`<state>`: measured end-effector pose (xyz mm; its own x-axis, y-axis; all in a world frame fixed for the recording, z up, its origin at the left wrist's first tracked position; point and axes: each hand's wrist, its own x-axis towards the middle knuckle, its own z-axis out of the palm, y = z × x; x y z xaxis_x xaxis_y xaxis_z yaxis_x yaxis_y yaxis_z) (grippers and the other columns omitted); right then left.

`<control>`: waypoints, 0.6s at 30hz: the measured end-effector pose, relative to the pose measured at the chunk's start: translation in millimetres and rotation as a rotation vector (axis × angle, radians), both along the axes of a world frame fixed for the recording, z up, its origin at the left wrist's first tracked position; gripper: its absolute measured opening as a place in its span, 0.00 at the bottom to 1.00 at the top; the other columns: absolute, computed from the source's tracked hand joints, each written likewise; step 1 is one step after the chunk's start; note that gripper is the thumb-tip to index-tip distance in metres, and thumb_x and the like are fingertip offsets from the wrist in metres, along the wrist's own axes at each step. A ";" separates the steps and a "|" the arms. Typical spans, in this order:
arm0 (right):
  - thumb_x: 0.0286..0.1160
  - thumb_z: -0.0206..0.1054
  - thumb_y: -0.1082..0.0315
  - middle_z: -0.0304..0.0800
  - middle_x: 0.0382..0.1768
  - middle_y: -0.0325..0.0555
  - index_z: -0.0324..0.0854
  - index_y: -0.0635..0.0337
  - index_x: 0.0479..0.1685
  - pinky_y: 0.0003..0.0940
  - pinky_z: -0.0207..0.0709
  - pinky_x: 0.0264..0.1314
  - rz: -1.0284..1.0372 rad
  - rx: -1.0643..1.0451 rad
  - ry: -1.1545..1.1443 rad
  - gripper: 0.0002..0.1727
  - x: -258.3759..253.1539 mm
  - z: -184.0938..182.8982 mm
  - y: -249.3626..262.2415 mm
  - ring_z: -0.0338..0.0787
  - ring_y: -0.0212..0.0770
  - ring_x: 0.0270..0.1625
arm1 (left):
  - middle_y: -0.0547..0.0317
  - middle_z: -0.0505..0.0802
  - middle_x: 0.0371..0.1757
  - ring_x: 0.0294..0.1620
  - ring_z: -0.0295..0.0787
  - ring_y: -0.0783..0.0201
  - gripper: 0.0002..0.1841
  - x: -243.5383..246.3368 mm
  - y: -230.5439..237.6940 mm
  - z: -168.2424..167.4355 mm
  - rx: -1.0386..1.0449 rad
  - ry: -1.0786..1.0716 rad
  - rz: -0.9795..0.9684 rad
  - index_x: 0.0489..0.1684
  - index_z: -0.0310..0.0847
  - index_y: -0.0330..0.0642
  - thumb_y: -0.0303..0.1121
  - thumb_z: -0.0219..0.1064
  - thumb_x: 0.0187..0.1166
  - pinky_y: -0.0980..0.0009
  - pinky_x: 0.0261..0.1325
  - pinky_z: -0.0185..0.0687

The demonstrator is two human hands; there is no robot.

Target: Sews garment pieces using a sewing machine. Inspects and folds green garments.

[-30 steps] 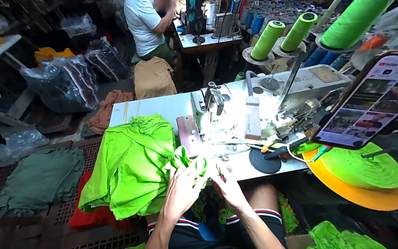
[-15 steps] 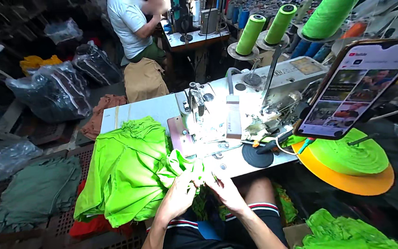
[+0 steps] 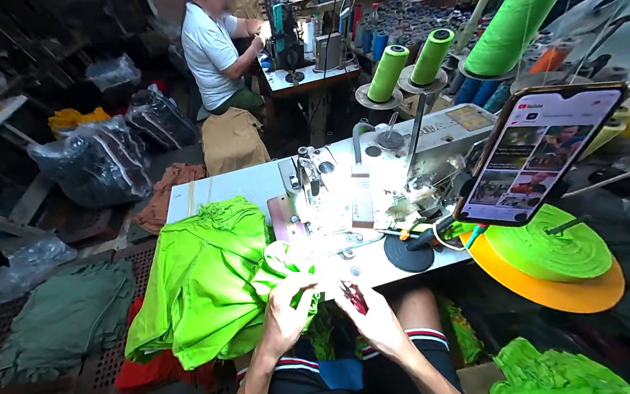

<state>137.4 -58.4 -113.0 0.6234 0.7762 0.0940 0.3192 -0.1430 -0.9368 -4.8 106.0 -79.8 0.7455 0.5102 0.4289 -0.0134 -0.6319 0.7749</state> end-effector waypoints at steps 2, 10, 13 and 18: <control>0.84 0.65 0.48 0.93 0.46 0.33 0.84 0.51 0.67 0.25 0.85 0.51 0.029 0.054 0.001 0.23 0.6 4.1 -7.6 0.89 0.24 0.45 | 0.62 0.95 0.54 0.60 0.91 0.70 0.10 -0.6 -0.7 2.1 -0.018 0.019 -0.070 0.48 0.94 0.44 0.24 0.65 0.79 0.67 0.69 0.87; 0.83 0.68 0.53 0.94 0.39 0.33 0.89 0.52 0.56 0.23 0.85 0.46 0.136 0.091 0.105 0.15 0.3 9.6 5.7 0.90 0.25 0.40 | 0.56 0.92 0.64 0.65 0.89 0.65 0.15 3.9 0.8 4.0 -0.139 0.043 -0.212 0.64 0.86 0.38 0.27 0.66 0.81 0.66 0.70 0.87; 0.81 0.70 0.54 0.93 0.38 0.34 0.88 0.54 0.53 0.22 0.85 0.44 0.172 0.080 0.189 0.15 0.6 14.9 15.2 0.89 0.25 0.37 | 0.58 0.91 0.66 0.64 0.88 0.67 0.19 3.4 4.3 6.5 -0.153 0.086 -0.261 0.70 0.83 0.40 0.28 0.66 0.81 0.68 0.70 0.86; 0.80 0.71 0.55 0.89 0.32 0.30 0.87 0.56 0.47 0.16 0.79 0.35 0.174 0.089 0.260 0.13 -1.7 17.4 22.5 0.83 0.19 0.30 | 0.56 0.91 0.64 0.62 0.88 0.68 0.19 4.5 8.0 6.8 -0.157 0.122 -0.316 0.68 0.84 0.38 0.26 0.67 0.78 0.69 0.68 0.85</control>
<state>135.6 -35.9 -95.6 0.4941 0.8691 0.0218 0.0803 -0.0207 -0.9966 -0.3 114.0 -73.0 0.9176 0.2989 0.2620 -0.0903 -0.4850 0.8698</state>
